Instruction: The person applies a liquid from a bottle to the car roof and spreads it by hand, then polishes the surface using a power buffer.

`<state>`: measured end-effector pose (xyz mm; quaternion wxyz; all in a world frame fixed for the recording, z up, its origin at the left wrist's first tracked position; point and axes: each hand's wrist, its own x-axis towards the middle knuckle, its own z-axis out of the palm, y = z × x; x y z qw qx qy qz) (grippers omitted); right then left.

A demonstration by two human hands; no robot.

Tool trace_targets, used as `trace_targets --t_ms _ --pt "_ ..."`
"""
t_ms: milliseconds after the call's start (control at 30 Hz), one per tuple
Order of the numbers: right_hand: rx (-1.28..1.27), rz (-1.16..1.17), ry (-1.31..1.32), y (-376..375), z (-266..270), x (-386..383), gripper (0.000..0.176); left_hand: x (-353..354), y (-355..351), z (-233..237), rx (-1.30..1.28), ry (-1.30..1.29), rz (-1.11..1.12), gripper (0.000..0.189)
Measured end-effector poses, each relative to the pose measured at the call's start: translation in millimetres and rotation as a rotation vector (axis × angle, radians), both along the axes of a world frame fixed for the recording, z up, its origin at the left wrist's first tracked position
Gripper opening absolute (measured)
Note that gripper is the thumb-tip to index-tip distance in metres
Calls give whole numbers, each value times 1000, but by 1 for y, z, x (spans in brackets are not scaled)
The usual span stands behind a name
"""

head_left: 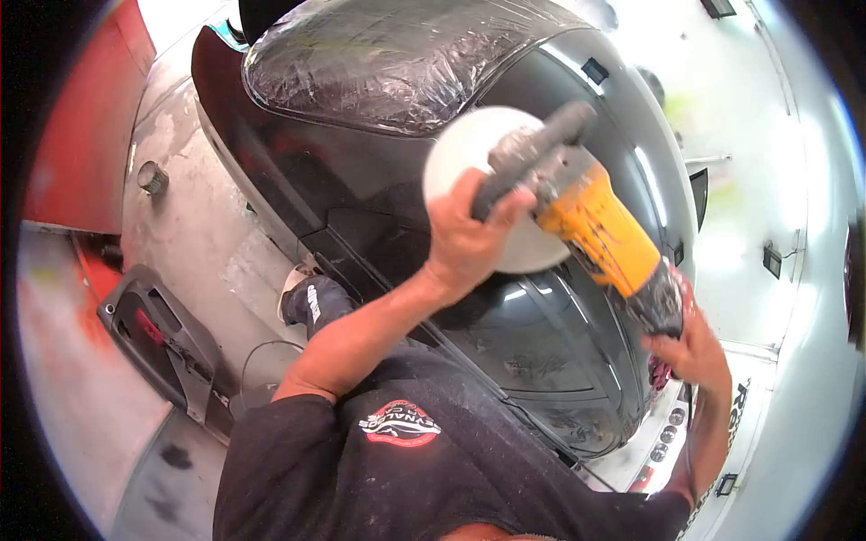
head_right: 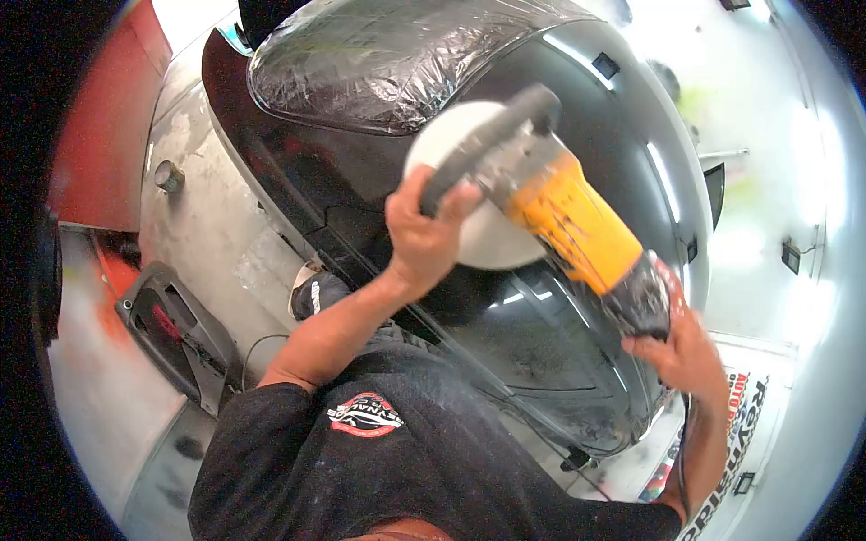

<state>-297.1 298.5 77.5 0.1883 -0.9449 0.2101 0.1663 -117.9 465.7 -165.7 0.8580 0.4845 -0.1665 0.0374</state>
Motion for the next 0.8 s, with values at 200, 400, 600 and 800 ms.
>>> trace_targets --t_ms 200,400,600,800 --pt "122 -278 -33 7 7 -89 103 -56 -12 7 80 -95 -243 39" --pt "-20 7 -41 17 -23 -45 97 -23 22 -9 135 -94 -66 39" --pt "103 -12 -116 -23 -51 -8 93 49 -2 8 73 -35 -62 22" --pt "291 -262 -298 -48 -39 -118 95 -18 -86 75 154 -164 -400 26"
